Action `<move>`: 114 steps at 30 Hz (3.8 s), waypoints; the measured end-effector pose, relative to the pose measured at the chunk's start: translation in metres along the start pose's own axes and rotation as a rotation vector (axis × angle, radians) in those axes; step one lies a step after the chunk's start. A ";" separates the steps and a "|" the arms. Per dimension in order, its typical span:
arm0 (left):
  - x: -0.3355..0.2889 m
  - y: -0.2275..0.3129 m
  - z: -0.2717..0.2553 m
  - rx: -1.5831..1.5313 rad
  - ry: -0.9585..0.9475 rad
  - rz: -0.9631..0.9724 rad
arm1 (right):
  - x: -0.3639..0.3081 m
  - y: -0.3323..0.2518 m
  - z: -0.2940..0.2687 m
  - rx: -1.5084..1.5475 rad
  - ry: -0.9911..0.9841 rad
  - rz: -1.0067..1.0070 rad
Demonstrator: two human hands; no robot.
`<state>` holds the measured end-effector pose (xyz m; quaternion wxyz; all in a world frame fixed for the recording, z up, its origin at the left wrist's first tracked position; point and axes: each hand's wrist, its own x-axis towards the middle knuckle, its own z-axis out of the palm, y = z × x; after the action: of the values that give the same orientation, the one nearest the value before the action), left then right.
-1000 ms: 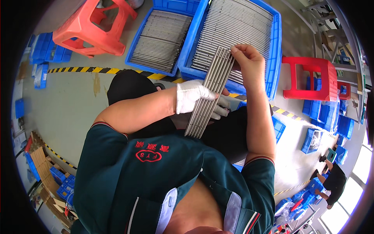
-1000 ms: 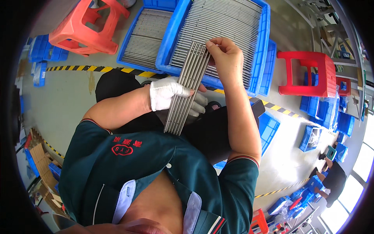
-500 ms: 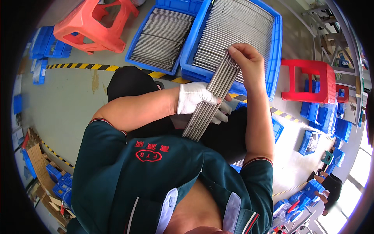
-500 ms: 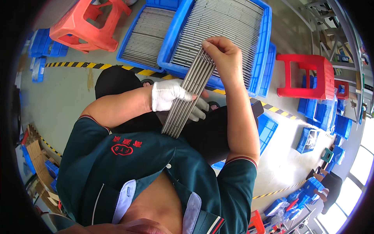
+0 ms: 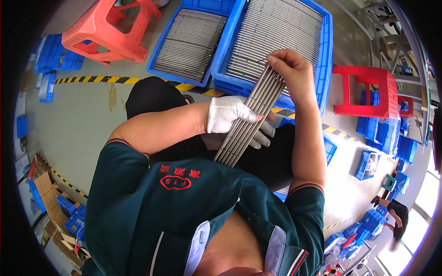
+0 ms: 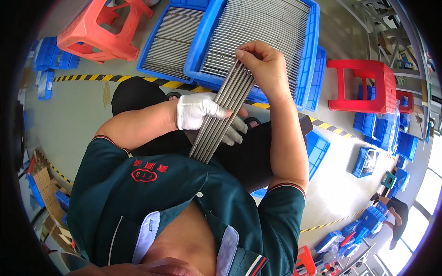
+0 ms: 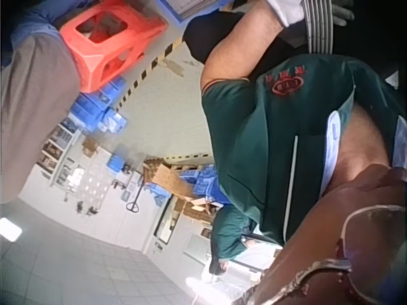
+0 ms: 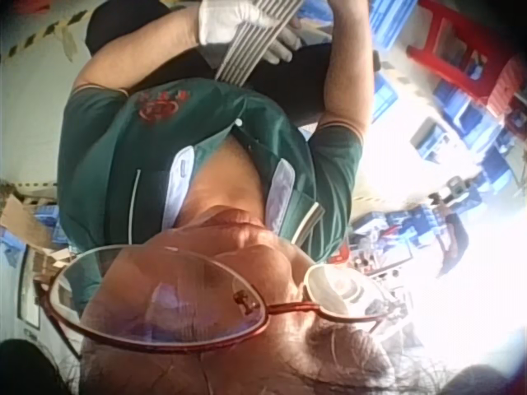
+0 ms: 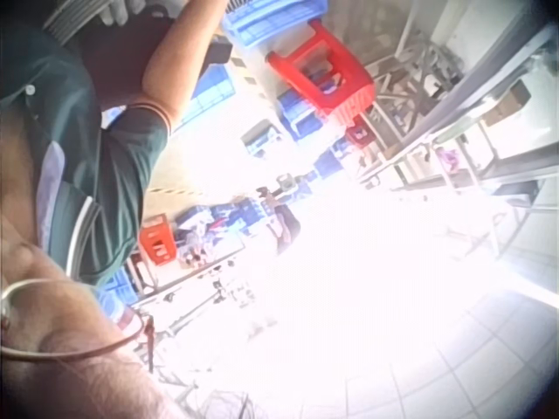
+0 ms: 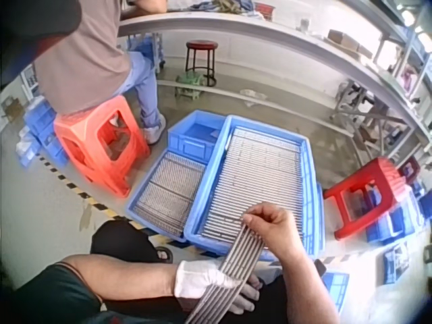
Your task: Inspecting and aligning thin metal rods in a production facility.
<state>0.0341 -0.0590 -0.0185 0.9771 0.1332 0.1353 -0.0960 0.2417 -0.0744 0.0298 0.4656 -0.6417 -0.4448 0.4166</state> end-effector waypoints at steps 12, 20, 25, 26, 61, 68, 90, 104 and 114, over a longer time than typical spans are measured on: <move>-0.002 0.003 0.002 0.030 0.031 0.060 | 0.004 0.007 -0.007 0.206 0.162 -0.067; 0.001 0.001 -0.003 -0.039 0.019 0.057 | 0.003 0.011 0.003 0.209 0.168 0.003; 0.000 0.000 -0.003 -0.009 0.046 0.073 | 0.001 0.015 0.010 0.116 0.146 0.005; 0.000 0.000 -0.003 -0.011 0.072 0.062 | 0.000 0.016 0.011 0.128 0.148 0.004; -0.003 0.008 0.003 -0.002 0.124 0.136 | 0.000 0.012 0.013 0.025 0.299 -0.051; -0.005 0.006 0.007 0.020 0.190 0.154 | 0.000 0.011 0.015 0.009 0.351 -0.121; -0.021 0.019 0.015 0.034 0.415 0.373 | -0.033 -0.014 0.025 -0.600 0.068 -0.637; -0.015 0.014 0.017 0.119 0.574 0.402 | -0.036 -0.017 0.027 -0.791 0.085 -0.819; -0.016 0.016 0.015 0.107 0.546 0.360 | -0.041 -0.024 0.029 -0.789 0.089 -0.832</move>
<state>0.0263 -0.0461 0.0041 0.8977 0.2269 0.3612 0.1105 0.1993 -0.1026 0.0518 0.3337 -0.5548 -0.7617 -0.0264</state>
